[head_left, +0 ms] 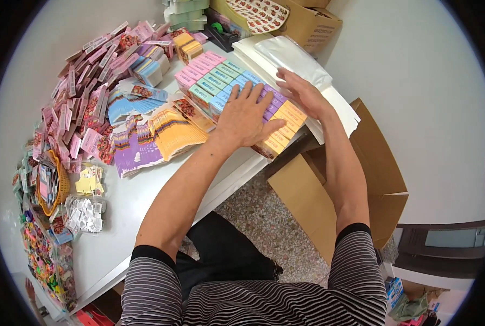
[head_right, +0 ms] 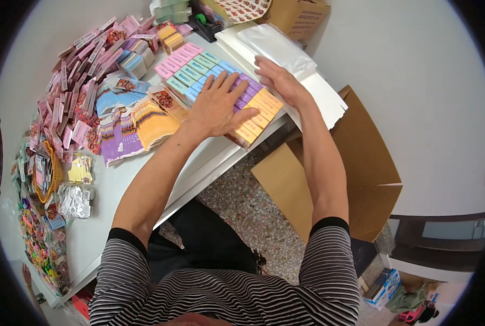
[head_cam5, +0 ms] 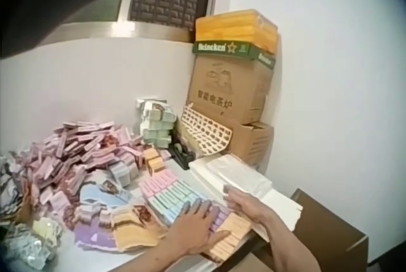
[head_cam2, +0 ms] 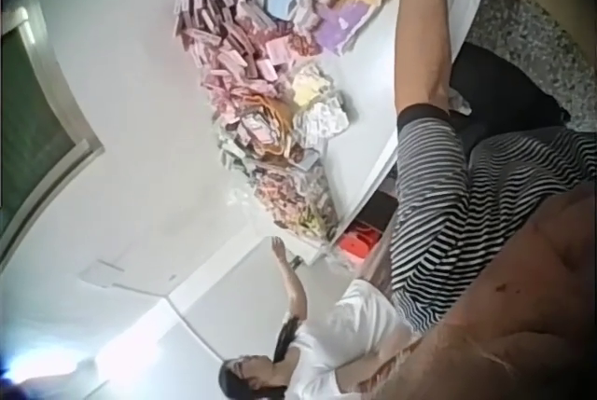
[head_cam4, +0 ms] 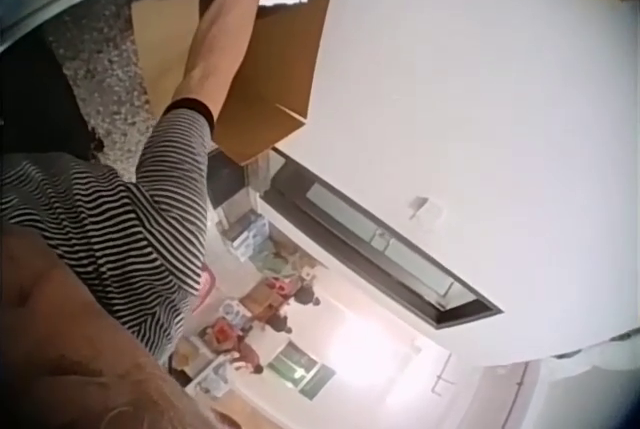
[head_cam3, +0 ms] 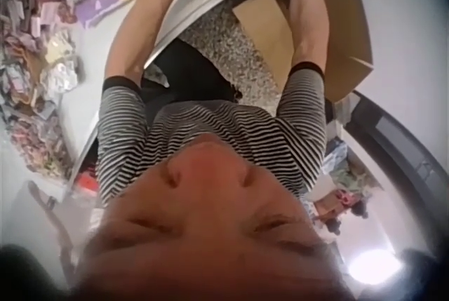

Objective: Sorting, folding paper inserts, and packing small packets into boxes.

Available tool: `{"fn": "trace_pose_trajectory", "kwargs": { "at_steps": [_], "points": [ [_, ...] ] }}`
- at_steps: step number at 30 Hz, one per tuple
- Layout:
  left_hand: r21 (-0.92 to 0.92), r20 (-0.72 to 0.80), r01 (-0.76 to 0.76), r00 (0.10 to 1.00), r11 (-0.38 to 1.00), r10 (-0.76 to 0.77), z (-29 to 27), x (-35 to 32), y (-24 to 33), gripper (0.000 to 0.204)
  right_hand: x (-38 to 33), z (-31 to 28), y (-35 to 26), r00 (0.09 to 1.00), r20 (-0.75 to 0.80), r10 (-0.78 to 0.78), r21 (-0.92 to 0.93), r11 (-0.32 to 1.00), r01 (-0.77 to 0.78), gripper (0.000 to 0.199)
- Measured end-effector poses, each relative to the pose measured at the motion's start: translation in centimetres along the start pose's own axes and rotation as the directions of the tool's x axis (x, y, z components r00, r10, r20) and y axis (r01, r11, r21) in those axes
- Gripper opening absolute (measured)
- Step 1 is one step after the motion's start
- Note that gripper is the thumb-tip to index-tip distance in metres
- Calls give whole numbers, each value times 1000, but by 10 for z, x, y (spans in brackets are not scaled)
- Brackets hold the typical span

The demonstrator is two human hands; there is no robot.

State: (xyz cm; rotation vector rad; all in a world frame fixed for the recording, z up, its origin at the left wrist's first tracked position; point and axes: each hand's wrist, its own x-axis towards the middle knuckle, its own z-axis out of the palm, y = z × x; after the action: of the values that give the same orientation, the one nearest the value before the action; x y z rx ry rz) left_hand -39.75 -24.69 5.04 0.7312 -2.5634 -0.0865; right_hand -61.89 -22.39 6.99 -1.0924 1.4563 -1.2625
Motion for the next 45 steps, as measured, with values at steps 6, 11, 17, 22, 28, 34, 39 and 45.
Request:
{"fn": "trace_pose_trajectory", "kwargs": {
  "at_steps": [6,11,17,22,28,34,39,45],
  "points": [
    [-60,-75,5,997,998,-10,-1,2,0,84,28,11,18,932,341,122,-359,933,9,54],
    [-103,9,45,999,994,-44,0,5,0,87,25,12,17,927,362,92,-407,911,68,57],
    [-109,-20,17,1000,994,-20,5,5,-5,89,22,16,14,932,354,75,-464,880,106,53],
    [-159,-38,16,999,987,-22,2,6,-3,87,22,15,6,880,459,118,-443,889,112,53],
    [-81,-25,10,1000,997,-12,1,4,-5,85,28,-9,-8,990,40,-134,-521,843,135,54],
    [-124,50,52,998,991,-46,-4,3,-3,87,26,-34,29,854,-62,-517,-995,-35,-93,61],
    [-120,39,38,999,992,-34,-3,6,-1,86,43,-60,46,816,-78,-573,-990,142,5,40],
    [-137,67,56,997,989,-47,-6,4,-3,86,42,-42,29,853,-156,-498,-983,165,-84,25]
  ]
}}
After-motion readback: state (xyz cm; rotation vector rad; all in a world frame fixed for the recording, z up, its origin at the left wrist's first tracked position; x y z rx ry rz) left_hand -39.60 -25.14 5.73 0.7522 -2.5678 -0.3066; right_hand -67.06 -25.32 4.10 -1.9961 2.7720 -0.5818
